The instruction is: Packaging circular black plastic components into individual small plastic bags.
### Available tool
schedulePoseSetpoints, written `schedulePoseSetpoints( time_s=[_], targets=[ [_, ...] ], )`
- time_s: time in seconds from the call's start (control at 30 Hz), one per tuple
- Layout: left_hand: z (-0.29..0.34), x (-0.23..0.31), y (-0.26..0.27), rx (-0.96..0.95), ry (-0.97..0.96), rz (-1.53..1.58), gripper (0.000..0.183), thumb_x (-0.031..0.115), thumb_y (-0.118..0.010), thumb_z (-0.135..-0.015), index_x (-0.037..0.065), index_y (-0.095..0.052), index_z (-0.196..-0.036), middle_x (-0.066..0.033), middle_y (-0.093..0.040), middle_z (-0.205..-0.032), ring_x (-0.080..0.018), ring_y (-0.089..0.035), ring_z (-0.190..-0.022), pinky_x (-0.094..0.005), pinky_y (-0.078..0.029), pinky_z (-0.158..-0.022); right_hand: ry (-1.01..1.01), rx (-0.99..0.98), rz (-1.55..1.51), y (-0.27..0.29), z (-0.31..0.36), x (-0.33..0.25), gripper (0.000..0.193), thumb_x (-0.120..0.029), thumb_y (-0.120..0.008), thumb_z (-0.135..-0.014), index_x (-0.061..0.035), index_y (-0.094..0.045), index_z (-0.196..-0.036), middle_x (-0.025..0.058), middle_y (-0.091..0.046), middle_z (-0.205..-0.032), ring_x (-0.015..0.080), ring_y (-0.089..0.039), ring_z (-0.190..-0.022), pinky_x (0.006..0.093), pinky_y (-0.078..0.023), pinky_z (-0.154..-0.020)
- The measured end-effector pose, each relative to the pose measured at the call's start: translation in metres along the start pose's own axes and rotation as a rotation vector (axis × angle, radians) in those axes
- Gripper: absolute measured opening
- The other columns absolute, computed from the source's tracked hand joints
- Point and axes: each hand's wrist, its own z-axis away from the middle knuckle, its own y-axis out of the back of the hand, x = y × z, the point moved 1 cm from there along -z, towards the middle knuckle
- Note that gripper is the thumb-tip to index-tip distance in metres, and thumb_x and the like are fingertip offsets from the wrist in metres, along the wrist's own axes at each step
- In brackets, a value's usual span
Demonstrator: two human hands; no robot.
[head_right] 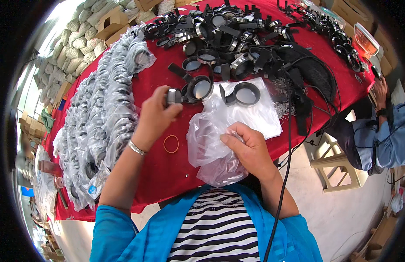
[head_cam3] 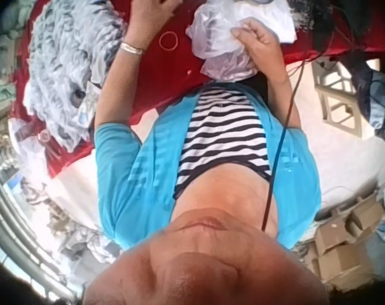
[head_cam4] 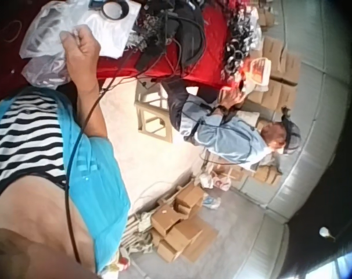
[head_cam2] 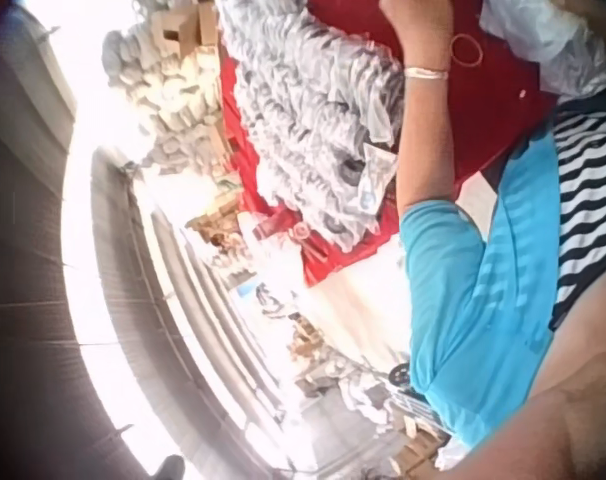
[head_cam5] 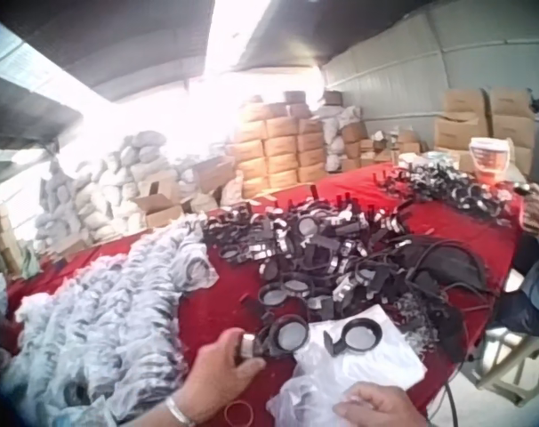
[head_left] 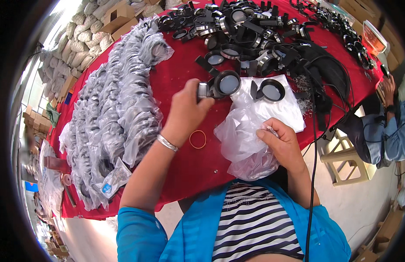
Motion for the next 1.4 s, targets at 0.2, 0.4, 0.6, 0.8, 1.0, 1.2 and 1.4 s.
schedulePoseSetpoints(
  time_s=[0.2, 0.4, 0.6, 0.8, 1.0, 1.2, 1.4],
  targets=[
    [0.024, 0.002, -0.008, -0.186, -0.073, 0.059, 0.043, 0.003, -0.061, -0.079, 0.000, -0.051, -0.120, -0.0165, -0.063, -0.078, -0.0242, -0.063, -0.064, -0.0345, -0.050, -0.059, 0.051, 0.055, -0.042, 0.007, 0.005, 0.004, 0.010, -0.011, -0.063, -0.087, -0.0036, -0.058, -0.082, -0.0087, -0.048, -0.067, -0.0007, -0.038, -0.059, 0.0175, -0.030, -0.052],
    [-0.010, 0.011, 0.025, -0.045, -0.387, -0.491, 0.036, 0.007, -0.062, -0.077, 0.001, -0.055, -0.112, -0.0226, -0.061, -0.094, -0.0381, -0.058, -0.091, -0.0434, -0.046, -0.078, 0.051, 0.103, -0.027, 0.015, 0.009, 0.004, 0.011, -0.013, -0.063, -0.087, -0.0036, -0.059, -0.082, -0.0087, -0.049, -0.067, -0.0007, -0.039, -0.059, 0.0174, -0.030, -0.052],
    [-0.011, -0.035, 0.006, -0.307, -0.314, -0.359, 0.038, 0.008, -0.066, -0.076, 0.002, -0.054, -0.112, -0.0145, -0.059, -0.085, -0.0327, -0.058, -0.082, -0.0396, -0.045, -0.073, 0.064, 0.084, 0.042, 0.013, 0.013, -0.003, 0.011, -0.012, -0.064, -0.086, -0.0029, -0.059, -0.083, -0.0068, -0.051, -0.066, 0.0005, -0.041, -0.058, 0.0191, -0.033, -0.051],
    [0.003, -0.026, -0.001, -0.292, -0.127, -0.079, 0.034, 0.006, -0.064, -0.074, 0.000, -0.053, -0.106, -0.0075, -0.057, -0.078, -0.0173, -0.054, -0.068, -0.0325, -0.044, -0.062, 0.073, 0.099, 0.083, 0.010, 0.014, -0.001, 0.011, -0.012, -0.064, -0.085, -0.0020, -0.060, -0.082, -0.0042, -0.053, -0.066, 0.0020, -0.044, -0.059, 0.0202, -0.035, -0.053],
    [0.029, -0.011, 0.019, -0.208, 0.364, 0.761, 0.028, 0.006, -0.059, -0.081, 0.005, -0.058, -0.109, -0.0027, -0.063, -0.088, -0.0111, -0.060, -0.074, -0.0245, -0.049, -0.062, 0.154, 0.165, 0.235, 0.006, 0.014, -0.004, 0.013, -0.011, -0.064, -0.084, 0.0001, -0.059, -0.083, 0.0011, -0.054, -0.065, 0.0058, -0.046, -0.062, 0.0242, -0.039, -0.056],
    [0.084, 0.053, 0.023, -0.416, 0.084, 0.870, 0.045, -0.008, -0.061, -0.078, 0.003, -0.055, -0.122, -0.0172, -0.050, -0.130, -0.0140, -0.060, -0.096, -0.0252, -0.050, -0.077, 0.178, 0.177, 0.339, -0.011, 0.004, -0.003, 0.016, -0.013, -0.063, -0.084, 0.0019, -0.058, -0.084, 0.0083, -0.056, -0.067, 0.0104, -0.049, -0.062, 0.0258, -0.041, -0.058],
    [0.080, 0.044, 0.012, -0.333, -0.028, 0.481, 0.044, -0.005, -0.057, -0.078, 0.000, -0.056, -0.122, -0.0125, -0.031, -0.147, -0.0076, -0.060, -0.077, -0.0221, -0.048, -0.071, 0.220, 0.107, 0.229, -0.016, 0.008, -0.005, 0.014, -0.012, -0.059, -0.087, 0.0013, -0.060, -0.089, 0.0081, -0.062, -0.071, 0.0095, -0.053, -0.065, 0.0263, -0.043, -0.061]
  ],
)
